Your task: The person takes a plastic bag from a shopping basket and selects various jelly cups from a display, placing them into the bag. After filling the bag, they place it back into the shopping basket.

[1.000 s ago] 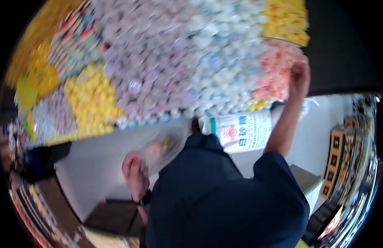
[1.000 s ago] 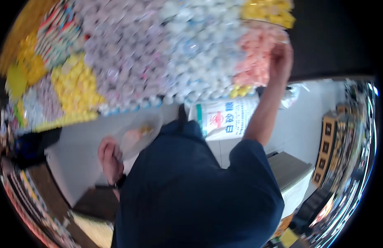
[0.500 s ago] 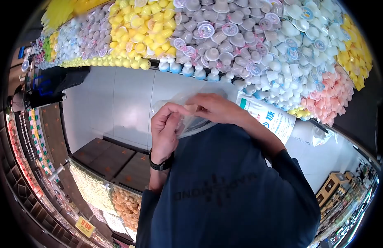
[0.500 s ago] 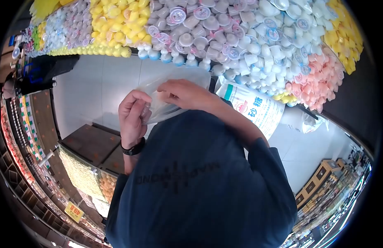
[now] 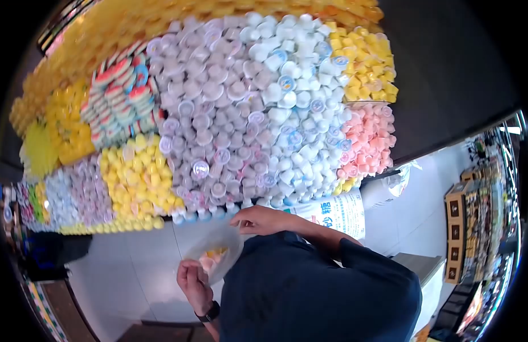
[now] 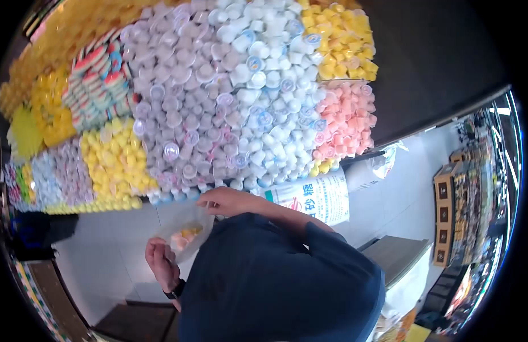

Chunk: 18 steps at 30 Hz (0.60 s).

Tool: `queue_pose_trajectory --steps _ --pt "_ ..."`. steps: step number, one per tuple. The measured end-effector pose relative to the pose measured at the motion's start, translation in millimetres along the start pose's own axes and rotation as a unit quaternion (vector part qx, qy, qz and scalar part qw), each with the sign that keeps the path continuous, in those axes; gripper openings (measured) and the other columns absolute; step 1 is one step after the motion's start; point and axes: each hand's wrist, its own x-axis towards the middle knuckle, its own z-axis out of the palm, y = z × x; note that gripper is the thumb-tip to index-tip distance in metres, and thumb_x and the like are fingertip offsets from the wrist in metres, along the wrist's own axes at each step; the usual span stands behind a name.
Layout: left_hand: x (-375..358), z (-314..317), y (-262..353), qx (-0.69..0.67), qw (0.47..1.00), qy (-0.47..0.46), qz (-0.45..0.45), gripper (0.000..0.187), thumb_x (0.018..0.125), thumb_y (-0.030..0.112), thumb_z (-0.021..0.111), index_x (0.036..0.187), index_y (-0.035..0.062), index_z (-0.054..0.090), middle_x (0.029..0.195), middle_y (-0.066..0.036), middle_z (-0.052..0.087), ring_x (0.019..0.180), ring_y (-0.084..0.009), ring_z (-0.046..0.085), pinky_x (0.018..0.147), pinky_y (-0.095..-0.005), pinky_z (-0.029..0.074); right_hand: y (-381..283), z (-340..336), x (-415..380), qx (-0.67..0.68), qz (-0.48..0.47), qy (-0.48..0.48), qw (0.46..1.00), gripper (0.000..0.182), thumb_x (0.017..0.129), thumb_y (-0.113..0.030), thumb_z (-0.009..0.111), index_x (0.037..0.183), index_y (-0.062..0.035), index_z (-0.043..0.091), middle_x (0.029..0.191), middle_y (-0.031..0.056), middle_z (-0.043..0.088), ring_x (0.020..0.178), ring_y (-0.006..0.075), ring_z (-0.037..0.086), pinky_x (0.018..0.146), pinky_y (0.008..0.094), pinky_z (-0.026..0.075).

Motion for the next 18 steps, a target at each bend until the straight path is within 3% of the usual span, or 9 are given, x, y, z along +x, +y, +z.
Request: queue_pose_trajectory --steps 2,4,5,9,11,13,15,16,18 --pt "3.3 -5.0 -3.4 0.003 1.0 -0.008 0.012 0.011 0.096 0.006 0.05 0.086 0.0079 0.055 0.057 0.009 0.035 0.044 -0.0004 0.025 0.04 -0.0201 0.017 -9.4 -24.4 -8.1 0.021 -0.008 0.048 0.999 0.029 0.089 -0.014 0.066 0.115 -0.0031 0.061 0.103 0.0139 0.067 0.088 0.0237 0.068 0.076 0.0364 0.054" --pt "6.7 -11.4 -6.8 -0.003 1.0 0.015 -0.009 0.012 0.093 0.005 0.052 0.083 0.006 0.059 0.071 0.005 0.051 0.06 -0.0031 0.043 0.053 -0.0186 0.032 -13.5 -57.3 -15.6 -0.015 -0.026 0.089 0.996 0.028 0.089 -0.014 0.065 0.115 -0.0034 0.062 0.104 0.0128 0.067 0.088 0.023 0.068 0.077 0.0355 0.054" --pt "7.7 -13.0 -7.3 -0.002 1.0 0.008 -0.002 0.012 0.093 0.005 0.052 0.083 0.006 0.059 0.071 0.005 0.051 0.06 -0.0031 0.043 0.053 -0.0186 0.032 -15.7 -76.0 -18.7 -0.045 -0.04 0.118 0.991 0.027 0.09 -0.014 0.065 0.115 -0.0038 0.062 0.104 0.0117 0.067 0.088 0.0224 0.068 0.077 0.0345 0.054" --pt "10.2 -12.4 -9.4 -0.005 1.0 0.019 0.0 0.01 0.091 0.004 0.053 0.083 0.005 0.059 0.08 0.0 0.058 0.07 -0.0077 0.051 0.065 -0.0201 0.039 -34.3 -171.7 -29.8 -0.133 -0.043 0.272 0.952 0.022 0.091 -0.014 0.067 0.111 -0.004 0.065 0.099 0.006 0.067 0.083 0.0121 0.064 0.072 0.028 0.051" --pt "13.3 -12.4 -13.7 0.019 0.999 0.036 0.029 0.01 0.094 0.006 0.05 0.086 0.0076 0.055 0.055 0.008 0.038 0.043 -0.0011 0.03 0.039 -0.0193 0.019 -46.1 -231.2 -25.6 -0.195 -0.037 0.401 0.894 0.024 0.088 -0.016 0.068 0.109 -0.0043 0.065 0.092 0.0063 0.068 0.079 0.0141 0.064 0.073 0.0297 0.052" --pt "8.4 -5.4 -5.9 0.018 0.999 0.035 0.037 0.01 0.095 0.006 0.05 0.087 0.0074 0.055 0.055 0.007 0.038 0.043 -0.0015 0.03 0.038 -0.0192 0.019 -44.9 -303.6 -9.4 -0.217 -0.101 0.492 0.837 0.023 0.086 -0.014 0.069 0.106 -0.0031 0.066 0.091 0.0078 0.067 0.075 0.0167 0.064 0.071 0.0308 0.052" --pt "1.5 5.3 4.1 -0.007 0.999 0.035 -0.01 0.011 0.09 0.003 0.052 0.082 0.0057 0.058 0.072 0.003 0.053 0.056 -0.0037 0.044 0.048 -0.0181 0.032 -67.0 -362.6 6.1 -0.332 -0.087 0.56 0.754 0.029 0.083 -0.012 0.069 0.11 -0.0036 0.064 0.098 0.0111 0.065 0.084 0.0229 0.064 0.077 0.0363 0.052" --pt "1.2 10.7 3.5 -0.012 0.999 0.037 0.007 0.012 0.091 0.003 0.051 0.082 0.0062 0.058 0.069 0.004 0.051 0.052 -0.0025 0.041 0.044 -0.0175 0.028 -70.3 -391.4 17.4 -0.332 -0.097 0.563 0.751 0.029 0.083 -0.012 0.069 0.11 -0.0036 0.064 0.098 0.0111 0.065 0.084 0.0229 0.064 0.077 0.0363 0.052" --pt "-3.4 22.6 6.2 0.0 0.999 0.03 0.022 0.012 0.094 0.005 0.049 0.084 0.0068 0.056 0.061 0.005 0.044 0.046 -0.0024 0.034 0.04 -0.0188 0.022 -60.7 -439.8 39.5 -0.477 -0.108 0.589 0.644 0.037 0.079 -0.013 0.072 0.114 -0.005 0.062 0.105 0.0142 0.062 0.094 0.0304 0.062 0.083 0.038 0.051"
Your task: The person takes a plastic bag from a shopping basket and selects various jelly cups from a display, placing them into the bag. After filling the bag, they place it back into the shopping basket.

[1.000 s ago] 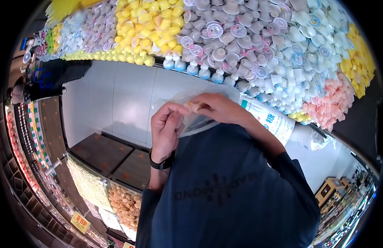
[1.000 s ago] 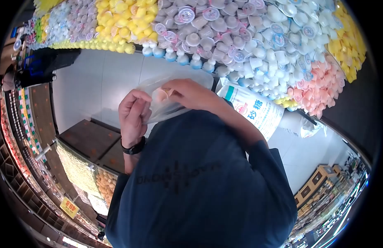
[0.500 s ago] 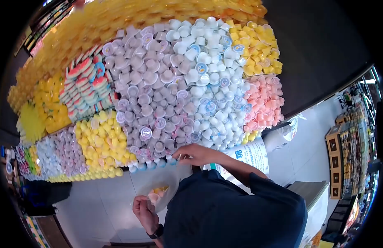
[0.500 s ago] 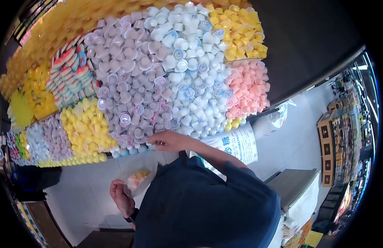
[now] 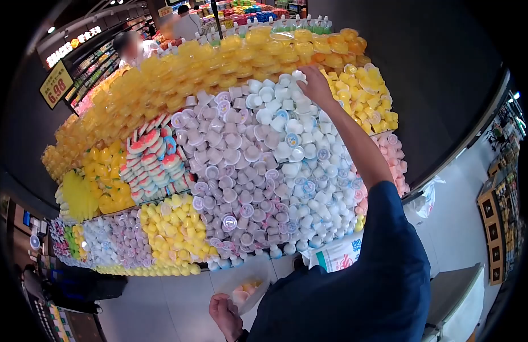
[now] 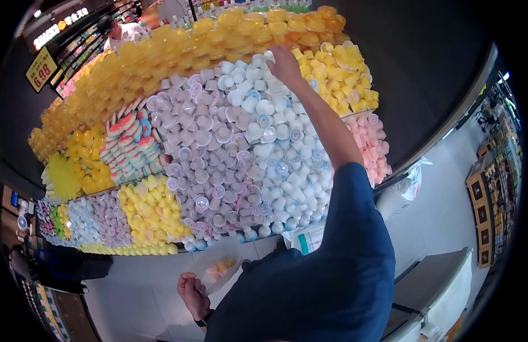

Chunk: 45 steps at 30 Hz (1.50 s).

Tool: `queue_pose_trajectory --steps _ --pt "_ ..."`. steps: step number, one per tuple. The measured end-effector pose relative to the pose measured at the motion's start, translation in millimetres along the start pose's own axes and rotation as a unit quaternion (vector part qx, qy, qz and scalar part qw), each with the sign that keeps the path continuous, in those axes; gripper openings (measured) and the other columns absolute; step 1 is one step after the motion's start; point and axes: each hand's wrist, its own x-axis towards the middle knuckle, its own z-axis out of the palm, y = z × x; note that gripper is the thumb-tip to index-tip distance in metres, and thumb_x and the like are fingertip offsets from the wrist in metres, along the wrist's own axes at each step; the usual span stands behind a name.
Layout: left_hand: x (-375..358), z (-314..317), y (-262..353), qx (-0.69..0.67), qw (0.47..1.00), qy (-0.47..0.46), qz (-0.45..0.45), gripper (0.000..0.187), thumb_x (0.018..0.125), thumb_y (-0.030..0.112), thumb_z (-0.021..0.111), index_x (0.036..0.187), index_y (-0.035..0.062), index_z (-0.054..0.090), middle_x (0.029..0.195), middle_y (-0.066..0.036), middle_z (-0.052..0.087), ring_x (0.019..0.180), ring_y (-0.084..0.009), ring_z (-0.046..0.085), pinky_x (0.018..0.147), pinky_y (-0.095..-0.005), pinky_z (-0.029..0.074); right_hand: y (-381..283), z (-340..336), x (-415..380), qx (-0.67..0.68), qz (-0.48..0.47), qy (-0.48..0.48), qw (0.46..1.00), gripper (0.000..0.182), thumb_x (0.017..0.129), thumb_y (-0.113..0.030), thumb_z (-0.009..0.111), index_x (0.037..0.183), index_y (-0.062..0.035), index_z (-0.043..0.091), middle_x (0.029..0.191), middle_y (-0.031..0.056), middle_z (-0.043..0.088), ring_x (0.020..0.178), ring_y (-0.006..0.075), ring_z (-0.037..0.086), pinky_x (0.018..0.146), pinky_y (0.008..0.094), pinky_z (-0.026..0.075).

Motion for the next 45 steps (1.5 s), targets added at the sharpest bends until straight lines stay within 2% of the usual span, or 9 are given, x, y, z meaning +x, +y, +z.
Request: queue_pose_trajectory --steps 7,17,21,25,27,33,35,37,45 --pt "-22.3 18.0 4.8 0.015 0.999 0.046 0.011 0.013 0.098 0.01 0.047 0.087 0.008 0.054 0.054 0.006 0.036 0.039 -0.0026 0.026 0.033 -0.0214 0.014 25.8 41.0 35.9 -0.136 0.027 -0.175 0.975 0.03 0.081 -0.012 0.069 0.109 -0.0072 0.059 0.108 0.0169 0.061 0.104 0.0358 0.06 0.087 0.0459 0.049" --pt "-23.4 5.6 -2.8 -0.004 0.998 0.051 0.023 0.013 0.096 0.01 0.05 0.085 0.0074 0.056 0.055 0.006 0.036 0.043 -0.0023 0.028 0.039 -0.0198 0.019 27.8 16.8 40.1 -0.061 0.042 -0.059 0.996 0.031 0.087 -0.012 0.062 0.117 -0.0091 0.059 0.098 0.0149 0.065 0.093 0.0303 0.065 0.077 0.0428 0.051" --pt "-14.0 -14.1 -19.5 0.002 0.997 0.072 0.008 0.011 0.095 0.011 0.054 0.084 0.0094 0.057 0.058 0.007 0.042 0.045 -0.0019 0.034 0.04 -0.0193 0.023 -20.2 -44.0 -0.5 0.495 0.206 -0.037 0.843 0.035 0.095 -0.02 0.062 0.128 -0.0105 0.056 0.095 0.0024 0.063 0.083 0.0109 0.061 0.072 0.0272 0.049" --pt "-15.7 -9.8 -3.1 -0.017 1.0 0.02 -0.014 0.016 0.097 0.006 0.048 0.088 0.0063 0.061 0.063 0.008 0.045 0.051 -0.0001 0.033 0.046 -0.0188 0.023 -133.8 -100.3 -112.9 0.734 0.201 -0.07 0.645 0.032 0.097 -0.007 0.055 0.129 -0.0043 0.052 0.106 0.0075 0.063 0.089 0.0142 0.062 0.075 0.0281 0.051" --pt "-15.4 -7.6 0.0 -0.006 1.0 0.009 -0.011 0.017 0.098 0.005 0.046 0.091 0.0047 0.061 0.061 0.01 0.039 0.049 0.0007 0.026 0.045 -0.0197 0.018 -183.1 -113.1 -188.4 0.696 0.321 -0.12 0.631 0.032 0.094 0.0 0.056 0.126 -0.0027 0.052 0.112 0.0089 0.062 0.096 0.0162 0.062 0.081 0.0301 0.052" --pt "-11.1 -12.4 2.4 0.005 0.998 -0.053 -0.029 0.015 0.098 0.004 0.046 0.094 0.0032 0.06 0.064 0.008 0.04 0.051 0.0002 0.026 0.046 -0.0196 0.018 -293.8 -95.5 -310.4 0.667 0.285 -0.486 0.487 0.037 0.085 -0.008 0.069 0.119 -0.0036 0.057 0.106 0.0055 0.063 0.095 0.0132 0.062 0.081 0.0286 0.051" --pt "-8.6 -12.6 1.0 0.014 0.997 -0.064 -0.029 0.015 0.098 0.004 0.046 0.093 0.0031 0.06 0.064 0.008 0.041 0.052 0.0002 0.027 0.046 -0.0196 0.018 -314.9 -78.9 -331.1 0.588 0.187 -0.602 0.506 0.036 0.085 -0.009 0.068 0.118 -0.0028 0.058 0.102 0.0064 0.064 0.09 0.0131 0.063 0.077 0.0292 0.05" --pt "-7.7 -13.4 1.2 0.016 0.997 -0.074 -0.029 0.016 0.098 0.003 0.045 0.093 0.0028 0.06 0.064 0.008 0.042 0.052 0.0002 0.027 0.045 -0.0197 0.018 -341.0 -67.2 -343.6 0.529 0.051 -0.628 0.569 0.038 0.088 -0.009 0.067 0.124 -0.0028 0.056 0.103 0.0085 0.064 0.088 0.0139 0.063 0.073 0.0293 0.05" --pt "-14.7 -32.7 5.8 -0.011 0.998 -0.063 -0.021 0.014 0.098 0.005 0.046 0.093 0.0029 0.059 0.064 0.007 0.038 0.053 -0.0013 0.028 0.046 -0.0195 0.019 -371.6 -51.1 -392.8 0.557 0.087 -0.633 0.53 0.034 0.088 -0.01 0.063 0.121 -0.0032 0.06 0.094 0.0115 0.067 0.083 0.0198 0.064 0.076 0.0336 0.051"
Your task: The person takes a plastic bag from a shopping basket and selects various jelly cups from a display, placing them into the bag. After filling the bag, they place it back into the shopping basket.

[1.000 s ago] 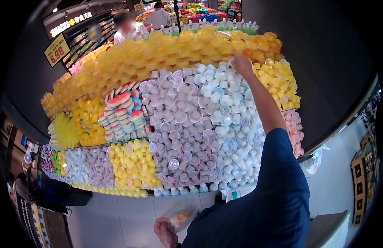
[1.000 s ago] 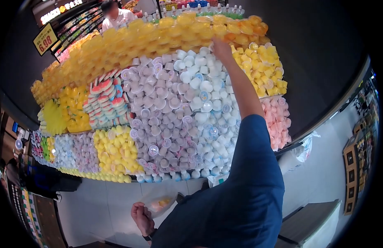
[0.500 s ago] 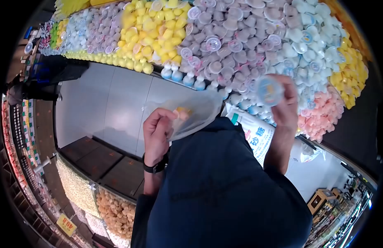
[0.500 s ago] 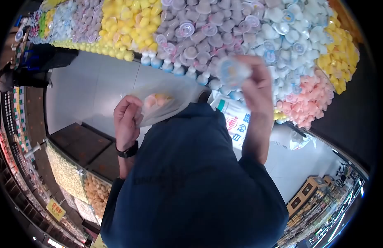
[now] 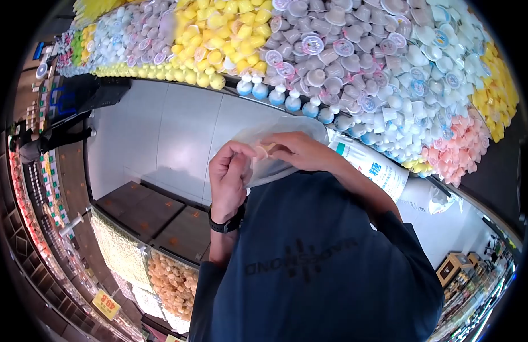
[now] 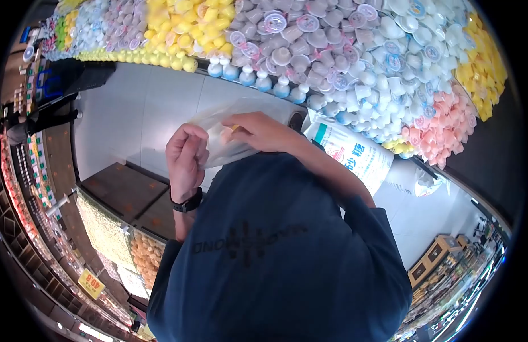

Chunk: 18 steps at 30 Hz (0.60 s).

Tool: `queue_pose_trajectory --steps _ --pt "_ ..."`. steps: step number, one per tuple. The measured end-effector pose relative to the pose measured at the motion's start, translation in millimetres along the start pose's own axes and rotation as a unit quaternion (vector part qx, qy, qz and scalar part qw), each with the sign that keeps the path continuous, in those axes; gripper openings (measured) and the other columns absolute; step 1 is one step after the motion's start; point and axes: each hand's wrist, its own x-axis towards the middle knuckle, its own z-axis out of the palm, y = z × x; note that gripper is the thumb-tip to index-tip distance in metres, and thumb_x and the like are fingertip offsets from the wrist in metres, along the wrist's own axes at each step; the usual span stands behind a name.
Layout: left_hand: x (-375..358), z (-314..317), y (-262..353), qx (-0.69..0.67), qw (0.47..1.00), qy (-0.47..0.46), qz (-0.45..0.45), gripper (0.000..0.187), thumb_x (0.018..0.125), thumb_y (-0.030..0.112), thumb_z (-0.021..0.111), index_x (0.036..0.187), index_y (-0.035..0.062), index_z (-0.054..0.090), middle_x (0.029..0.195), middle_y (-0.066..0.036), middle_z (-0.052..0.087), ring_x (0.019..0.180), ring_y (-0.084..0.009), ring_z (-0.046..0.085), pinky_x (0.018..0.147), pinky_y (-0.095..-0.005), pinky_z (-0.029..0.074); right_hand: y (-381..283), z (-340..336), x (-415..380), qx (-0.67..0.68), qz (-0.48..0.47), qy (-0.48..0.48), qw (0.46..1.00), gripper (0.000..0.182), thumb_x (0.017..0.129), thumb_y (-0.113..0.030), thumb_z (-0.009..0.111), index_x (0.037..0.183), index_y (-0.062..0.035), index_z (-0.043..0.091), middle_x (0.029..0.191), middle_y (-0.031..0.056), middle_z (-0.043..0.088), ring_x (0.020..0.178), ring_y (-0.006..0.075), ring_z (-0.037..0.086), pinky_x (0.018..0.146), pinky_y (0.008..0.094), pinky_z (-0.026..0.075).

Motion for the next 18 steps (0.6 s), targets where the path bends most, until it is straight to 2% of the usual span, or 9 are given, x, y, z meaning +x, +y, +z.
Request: queue_pose_trajectory --steps 2,4,5,6,9,11,14,16,18 --pt "-5.0 -7.1 -3.3 0.014 0.999 0.031 0.0 0.013 0.098 0.005 0.047 0.093 0.0037 0.059 0.065 0.007 0.038 0.053 -0.0014 0.028 0.046 -0.0196 0.02 1.2 1.2 -1.5 0.008 0.026 -0.011 1.0 0.033 0.088 -0.01 0.063 0.12 -0.003 0.061 0.095 0.0115 0.067 0.084 0.0206 0.065 0.078 0.0347 0.051" --pt "-3.9 -9.4 -10.0 0.041 0.997 0.06 0.003 0.009 0.096 0.007 0.051 0.092 0.0064 0.059 0.066 0.008 0.04 0.053 -0.0016 0.029 0.046 -0.0201 0.02 -2.2 -14.4 -14.4 -0.075 -0.001 -0.029 0.997 0.031 0.088 -0.01 0.062 0.118 -0.003 0.062 0.099 0.0119 0.067 0.089 0.0212 0.065 0.08 0.0348 0.051" --pt "-3.8 -13.1 -12.1 0.054 0.996 0.067 0.006 0.008 0.095 0.007 0.053 0.091 0.0075 0.059 0.067 0.007 0.043 0.053 -0.0013 0.031 0.046 -0.0193 0.022 7.8 -17.1 -21.1 -0.077 -0.039 -0.017 0.996 0.031 0.088 -0.01 0.063 0.119 -0.0039 0.061 0.101 0.0117 0.067 0.092 0.0211 0.065 0.081 0.0345 0.052" --pt "-6.3 -10.6 -10.6 0.029 0.995 0.098 -0.018 0.008 0.094 0.007 0.053 0.089 0.008 0.059 0.069 0.007 0.047 0.054 -0.0005 0.034 0.046 -0.0184 0.024 20.1 -17.9 -27.2 -0.116 -0.049 -0.005 0.992 0.031 0.088 -0.01 0.063 0.118 -0.0041 0.061 0.102 0.0112 0.066 0.091 0.0207 0.065 0.08 0.0343 0.052" --pt "0.0 -9.5 -11.6 0.004 0.996 0.093 -0.007 0.012 0.095 0.006 0.051 0.085 0.0096 0.056 0.067 0.008 0.048 0.053 0.0009 0.035 0.044 -0.0169 0.023 -2.4 -48.2 -45.4 -0.066 -0.003 0.028 0.997 0.029 0.093 -0.015 0.064 0.119 -0.0032 0.06 0.1 0.0111 0.068 0.088 0.0179 0.067 0.078 0.032 0.054" --pt "1.9 -7.9 -11.3 -0.008 0.996 0.083 0.022 0.014 0.096 0.006 0.051 0.084 0.0056 0.057 0.057 0.009 0.035 0.047 0.0005 0.025 0.043 -0.02 0.017 -23.1 -70.2 -55.2 -0.078 0.012 0.081 0.994 0.029 0.092 -0.012 0.064 0.119 -0.0017 0.06 0.101 0.0117 0.068 0.09 0.0188 0.068 0.078 0.0326 0.054" --pt "4.6 -9.7 -12.1 -0.024 0.998 0.061 0.024 0.013 0.096 0.006 0.051 0.084 0.0048 0.058 0.056 0.008 0.034 0.047 -0.0003 0.025 0.043 -0.0206 0.018 -37.7 -103.1 -71.0 -0.111 -0.034 0.168 0.979 0.029 0.091 -0.009 0.065 0.119 -0.0015 0.06 0.101 0.012 0.068 0.091 0.0198 0.068 0.079 0.0331 0.054" --pt "7.0 -8.5 -13.6 -0.021 0.998 0.043 0.035 0.012 0.095 0.005 0.051 0.085 0.0046 0.058 0.056 0.008 0.035 0.046 -0.001 0.025 0.043 -0.0213 0.018 -52.4 -128.1 -82.1 -0.159 -0.038 0.214 0.963 0.029 0.09 -0.009 0.065 0.118 -0.0039 0.062 0.1 0.0093 0.068 0.091 0.0186 0.068 0.079 0.0316 0.053" --pt "7.6 -5.5 -13.9 -0.022 0.998 0.059 0.022 0.012 0.094 0.004 0.051 0.084 0.0046 0.058 0.057 0.008 0.036 0.047 -0.001 0.027 0.043 -0.0207 0.019 -56.4 -149.5 -94.0 -0.142 -0.024 0.263 0.954 0.027 0.09 -0.008 0.066 0.117 -0.0046 0.063 0.1 0.0087 0.068 0.091 0.0173 0.067 0.079 0.0308 0.053"
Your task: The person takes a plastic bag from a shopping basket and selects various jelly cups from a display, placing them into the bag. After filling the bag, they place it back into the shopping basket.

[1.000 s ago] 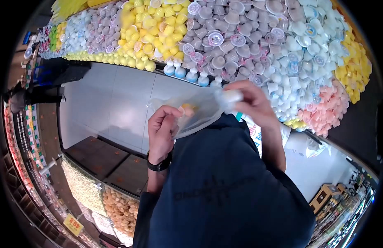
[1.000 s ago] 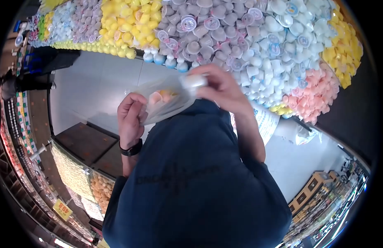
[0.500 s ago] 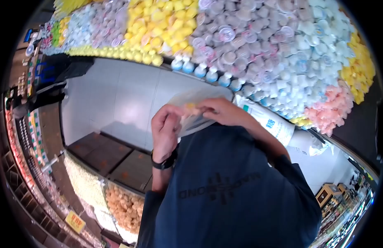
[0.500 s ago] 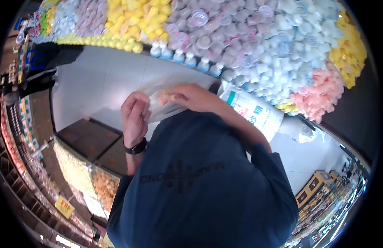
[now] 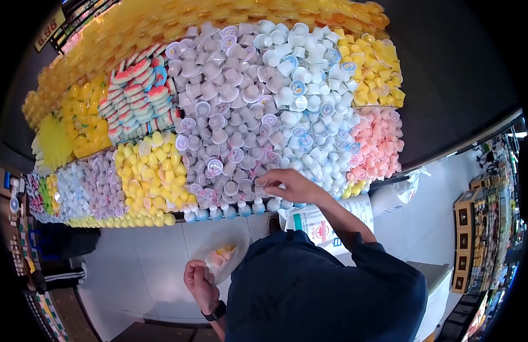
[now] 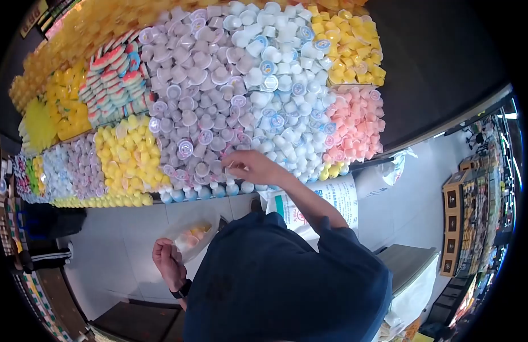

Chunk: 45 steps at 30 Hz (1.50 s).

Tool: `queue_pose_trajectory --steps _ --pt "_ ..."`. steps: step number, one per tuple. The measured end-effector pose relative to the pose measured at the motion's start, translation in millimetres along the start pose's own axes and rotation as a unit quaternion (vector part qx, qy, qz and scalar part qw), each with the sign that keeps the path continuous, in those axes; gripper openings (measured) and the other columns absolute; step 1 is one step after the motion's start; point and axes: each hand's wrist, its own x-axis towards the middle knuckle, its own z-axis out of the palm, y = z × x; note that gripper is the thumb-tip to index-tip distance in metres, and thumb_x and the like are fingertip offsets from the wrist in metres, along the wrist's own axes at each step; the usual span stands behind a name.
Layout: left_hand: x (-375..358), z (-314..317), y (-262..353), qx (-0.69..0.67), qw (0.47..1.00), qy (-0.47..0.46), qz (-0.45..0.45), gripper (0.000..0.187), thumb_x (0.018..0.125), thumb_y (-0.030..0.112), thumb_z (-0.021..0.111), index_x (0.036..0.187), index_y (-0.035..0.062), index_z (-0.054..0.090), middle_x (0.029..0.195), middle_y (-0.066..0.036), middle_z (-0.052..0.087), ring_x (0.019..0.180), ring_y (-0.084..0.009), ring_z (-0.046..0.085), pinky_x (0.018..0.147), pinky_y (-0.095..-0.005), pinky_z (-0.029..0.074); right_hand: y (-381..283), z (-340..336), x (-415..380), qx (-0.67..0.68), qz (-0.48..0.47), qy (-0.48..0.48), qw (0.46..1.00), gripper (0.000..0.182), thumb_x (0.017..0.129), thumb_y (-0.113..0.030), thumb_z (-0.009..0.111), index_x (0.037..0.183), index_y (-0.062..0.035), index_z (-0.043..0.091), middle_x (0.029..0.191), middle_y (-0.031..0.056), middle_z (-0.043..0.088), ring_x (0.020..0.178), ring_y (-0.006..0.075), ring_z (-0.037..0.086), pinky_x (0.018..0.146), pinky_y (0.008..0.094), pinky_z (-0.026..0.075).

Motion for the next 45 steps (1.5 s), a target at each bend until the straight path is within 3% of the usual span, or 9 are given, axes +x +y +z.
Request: queue_pose_trajectory --steps 7,14,20,27,30,34,36,40,45 --pt "3.3 6.2 -5.7 0.016 1.0 0.019 0.018 0.013 0.093 0.004 0.052 0.083 0.005 0.059 0.062 0.007 0.045 0.052 -0.0017 0.036 0.047 -0.0186 0.026 3.1 -91.0 22.8 -0.107 -0.03 0.203 0.973 0.023 0.088 -0.011 0.068 0.11 -0.0051 0.067 0.098 0.008 0.068 0.081 0.016 0.066 0.071 0.0284 0.053" --pt "-0.4 18.9 -9.9 0.027 0.999 0.012 0.027 0.013 0.095 0.005 0.049 0.084 0.0068 0.056 0.055 0.008 0.036 0.044 -0.0004 0.026 0.04 -0.0202 0.017 21.8 -218.5 93.3 -0.211 -0.047 0.509 0.833 0.027 0.081 -0.018 0.072 0.103 -0.0034 0.068 0.095 0.0112 0.068 0.078 0.0198 0.064 0.071 0.0316 0.052" --pt "-10.4 26.7 -2.2 0.008 1.0 -0.007 0.011 0.014 0.095 0.004 0.05 0.083 0.0058 0.057 0.057 0.008 0.038 0.046 -0.0006 0.027 0.041 -0.0201 0.019 58.9 -279.6 147.9 -0.419 0.017 0.503 0.756 0.038 0.075 -0.028 0.075 0.1 -0.0025 0.064 0.094 0.0157 0.068 0.086 0.0332 0.065 0.079 0.0424 0.051" --pt "-15.2 24.4 -8.3 0.003 1.0 0.013 0.021 0.015 0.095 0.004 0.051 0.083 0.0049 0.059 0.057 0.009 0.037 0.047 -0.0001 0.028 0.043 -0.0199 0.018 53.5 -285.4 155.4 -0.376 0.077 0.47 0.795 0.044 0.074 -0.029 0.076 0.105 -0.0037 0.059 0.091 0.0162 0.068 0.09 0.034 0.064 0.082 0.0425 0.051" --pt "-14.3 24.5 -8.6 0.008 1.0 0.014 0.015 0.015 0.096 0.004 0.051 0.083 0.0053 0.059 0.057 0.009 0.037 0.048 -0.0001 0.027 0.043 -0.0201 0.017 59.2 -299.6 148.0 -0.31 0.077 0.494 0.808 0.046 0.075 -0.032 0.077 0.106 -0.0034 0.06 0.09 0.0126 0.067 0.088 0.0289 0.064 0.08 0.0395 0.051" --pt "-7.4 16.6 -13.9 0.026 0.999 0.01 0.019 0.015 0.096 0.005 0.048 0.084 0.0061 0.056 0.055 0.007 0.035 0.045 -0.0013 0.026 0.041 -0.0208 0.018 49.5 -301.5 120.4 -0.002 0.005 0.52 0.854 0.037 0.087 -0.03 0.071 0.108 -0.0025 0.059 0.092 0.0041 0.062 0.081 0.0168 0.059 0.074 0.0294 0.049" --pt "-7.5 22.9 -7.4 0.025 1.0 0.005 0.017 0.015 0.096 0.006 0.048 0.084 0.006 0.056 0.056 0.007 0.036 0.046 -0.0012 0.027 0.042 -0.0205 0.018 33.9 -290.6 91.6 0.356 -0.103 0.361 0.856 0.025 0.094 -0.025 0.065 0.108 -0.0043 0.06 0.093 0.0033 0.062 0.079 0.0128 0.058 0.07 0.0253 0.047" --pt "-6.1 24.8 -4.0 0.021 1.0 -0.005 -0.014 0.014 0.096 0.007 0.051 0.083 0.0077 0.056 0.06 0.008 0.04 0.049 -0.0003 0.031 0.044 -0.0195 0.021 35.4 -221.7 51.4 0.461 -0.105 0.284 0.834 0.022 0.097 -0.022 0.059 0.112 -0.0053 0.058 0.096 0.0041 0.064 0.078 0.0108 0.058 0.068 0.0239 0.048" --pt "-4.8 21.4 4.6 0.037 0.999 -0.004 -0.001 0.016 0.096 0.004 0.047 0.09 0.005 0.061 0.062 0.01 0.04 0.05 0.0012 0.026 0.045 -0.0199 0.018 3.4 -52.7 -3.1 0.52 -0.075 0.158 0.836 0.032 0.098 -0.017 0.056 0.124 -0.0002 0.051 0.115 0.01 0.061 0.099 0.018 0.062 0.086 0.0317 0.053"
